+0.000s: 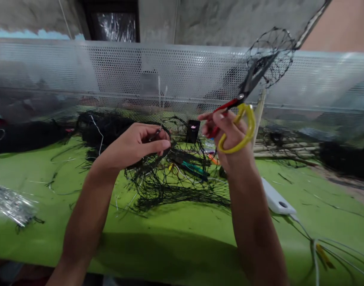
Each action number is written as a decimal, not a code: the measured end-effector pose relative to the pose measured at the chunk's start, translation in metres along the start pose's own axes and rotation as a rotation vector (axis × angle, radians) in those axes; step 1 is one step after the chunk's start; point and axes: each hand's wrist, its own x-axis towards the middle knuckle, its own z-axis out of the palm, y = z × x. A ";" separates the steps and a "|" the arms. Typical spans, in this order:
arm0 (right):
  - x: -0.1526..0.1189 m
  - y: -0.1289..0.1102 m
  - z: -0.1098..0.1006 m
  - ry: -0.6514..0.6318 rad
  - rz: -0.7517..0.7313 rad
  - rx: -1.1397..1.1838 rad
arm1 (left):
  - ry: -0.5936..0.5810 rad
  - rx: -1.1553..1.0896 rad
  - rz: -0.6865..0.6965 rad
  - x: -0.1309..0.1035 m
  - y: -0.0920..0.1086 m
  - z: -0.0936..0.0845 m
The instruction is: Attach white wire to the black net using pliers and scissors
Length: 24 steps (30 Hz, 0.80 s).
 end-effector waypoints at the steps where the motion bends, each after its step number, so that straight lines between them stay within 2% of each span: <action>1: -0.001 -0.006 -0.006 -0.034 -0.029 -0.050 | 0.041 -0.021 -0.004 -0.002 0.002 -0.003; 4: -0.006 -0.024 -0.021 -0.274 0.028 -0.235 | 0.138 -0.146 -0.056 -0.009 0.005 -0.014; 6: -0.010 -0.030 -0.025 -0.400 0.081 -0.352 | 0.152 -0.255 -0.091 -0.013 0.005 -0.021; 8: -0.011 -0.030 -0.025 -0.466 0.107 -0.412 | 0.129 -0.345 -0.093 -0.017 0.005 -0.027; 11: -0.009 -0.019 -0.024 -0.464 0.164 -0.306 | 0.135 -0.390 -0.078 -0.020 0.004 -0.035; 15: -0.001 -0.008 -0.033 -0.355 0.150 -0.129 | 0.245 -0.367 -0.068 -0.020 0.003 -0.044; 17: 0.002 -0.011 -0.040 -0.318 0.051 -0.071 | 0.312 -0.337 -0.073 -0.019 0.002 -0.047; 19: 0.002 -0.018 -0.045 -0.337 -0.039 0.021 | 0.376 -0.293 -0.102 -0.016 -0.001 -0.049; 21: -0.001 -0.027 -0.046 -0.392 -0.053 0.108 | 0.411 -0.261 -0.122 -0.012 -0.005 -0.049; 24: -0.007 -0.034 -0.042 -0.402 -0.008 0.126 | 0.378 -0.249 -0.118 -0.006 -0.011 -0.047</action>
